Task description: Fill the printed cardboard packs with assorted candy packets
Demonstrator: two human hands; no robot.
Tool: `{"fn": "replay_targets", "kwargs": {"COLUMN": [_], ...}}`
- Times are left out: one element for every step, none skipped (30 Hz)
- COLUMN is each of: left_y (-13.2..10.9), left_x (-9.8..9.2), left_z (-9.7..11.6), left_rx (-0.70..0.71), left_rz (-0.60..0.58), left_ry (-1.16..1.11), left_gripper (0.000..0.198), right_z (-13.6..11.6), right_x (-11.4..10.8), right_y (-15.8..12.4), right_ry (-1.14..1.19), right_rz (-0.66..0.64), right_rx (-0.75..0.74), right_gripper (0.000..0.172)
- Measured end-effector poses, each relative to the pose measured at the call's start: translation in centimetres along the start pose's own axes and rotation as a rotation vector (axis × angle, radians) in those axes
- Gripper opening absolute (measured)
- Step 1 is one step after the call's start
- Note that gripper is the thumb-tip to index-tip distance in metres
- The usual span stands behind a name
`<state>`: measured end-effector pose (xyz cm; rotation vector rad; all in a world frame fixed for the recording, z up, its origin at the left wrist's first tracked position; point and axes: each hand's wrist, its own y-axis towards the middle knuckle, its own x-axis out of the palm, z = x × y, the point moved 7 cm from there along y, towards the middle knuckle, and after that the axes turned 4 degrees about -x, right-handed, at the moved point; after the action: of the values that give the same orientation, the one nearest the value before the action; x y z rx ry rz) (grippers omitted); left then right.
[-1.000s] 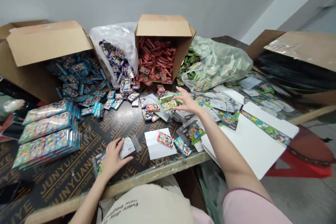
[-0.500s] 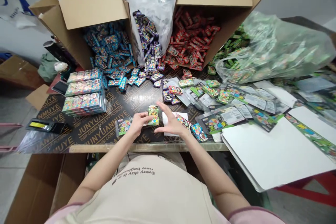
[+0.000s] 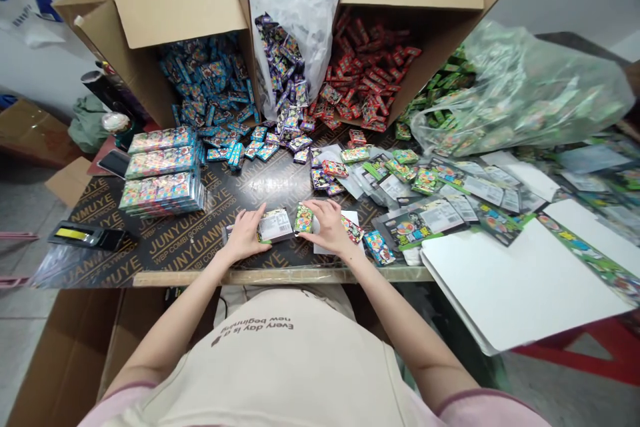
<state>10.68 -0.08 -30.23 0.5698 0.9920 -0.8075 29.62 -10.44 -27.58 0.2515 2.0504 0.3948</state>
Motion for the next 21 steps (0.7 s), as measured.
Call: {"fn": "replay_targets", "kwargs": {"left_y": [-0.1,-0.1,-0.2,-0.3,-0.3,-0.3,-0.3,-0.2,0.0,0.2,0.6,0.9,1.2,1.5,1.8,2.0,2.1,2.2,2.2,2.1,1.8], "left_x": [-0.2,-0.3,-0.5,-0.6,-0.8,-1.0,-1.1,-1.3,-1.6,-1.9,-2.4,-2.9,-3.3,-3.5,-3.5,-3.2,-2.7,-2.1,-1.3,-0.5,0.2], "left_z": [0.1,0.3,0.5,0.7,0.8,1.0,1.2,1.3,1.4,1.4,1.3,1.1,0.9,0.7,0.5,0.5,0.6,0.9,1.2,1.6,2.0], "left_rx": [0.014,0.031,0.048,0.063,0.075,0.084,0.09,0.09,0.078,0.051,0.01,-0.043,-0.1,-0.154,-0.199,-0.232,-0.257,-0.276,-0.295,-0.32,-0.354], "left_rz": [0.013,0.018,0.017,0.015,0.012,0.006,-0.001,-0.003,0.009,0.041,0.095,0.168,0.248,0.323,0.385,0.428,0.46,0.482,0.494,0.501,0.504], "left_ry": [-0.02,-0.038,-0.054,-0.066,-0.078,-0.092,-0.109,-0.129,-0.149,-0.173,-0.202,-0.244,-0.304,-0.389,-0.499,-0.626,-0.758,-0.885,-1.005,-1.119,-1.233], "left_gripper": [0.109,0.11,0.11,0.112,0.113,0.114,0.115,0.115,0.114,0.112,0.109,0.108,0.107,0.104,0.097,0.085,0.069,0.054,0.045,0.04,0.04], "right_z": [-0.2,-0.5,-0.7,-1.0,-1.1,-1.3,-1.5,-1.7,-1.8,-1.8,-1.7,-1.5,-1.3,-1.2,-1.3,-1.6,-1.9,-2.2,-2.3,-2.3,-2.3], "right_x": [0.1,0.2,0.2,0.1,0.0,0.0,0.0,0.1,0.1,0.0,-0.2,-0.5,-0.7,-0.7,-0.5,-0.2,0.2,0.4,0.5,0.6,0.7], "right_y": [0.0,0.1,0.2,0.2,0.3,0.4,0.5,0.7,0.9,1.3,1.7,2.2,2.5,2.9,3.3,3.8,4.4,4.9,5.2,5.4,5.5], "right_ry": [0.033,0.079,0.129,0.178,0.219,0.253,0.284,0.316,0.353,0.397,0.454,0.528,0.622,0.733,0.853,0.972,1.072,1.141,1.18,1.199,1.207], "right_rz": [-0.023,-0.047,-0.072,-0.097,-0.121,-0.145,-0.167,-0.183,-0.175,-0.129,-0.043,0.072,0.197,0.312,0.4,0.459,0.507,0.557,0.606,0.641,0.653], "right_rx": [-0.018,-0.04,-0.061,-0.08,-0.095,-0.107,-0.117,-0.121,-0.111,-0.074,-0.006,0.087,0.192,0.294,0.381,0.45,0.506,0.56,0.613,0.662,0.707], "right_gripper": [0.077,0.08,0.083,0.085,0.087,0.088,0.089,0.088,0.088,0.087,0.086,0.085,0.085,0.085,0.083,0.079,0.074,0.069,0.063,0.058,0.053]}}
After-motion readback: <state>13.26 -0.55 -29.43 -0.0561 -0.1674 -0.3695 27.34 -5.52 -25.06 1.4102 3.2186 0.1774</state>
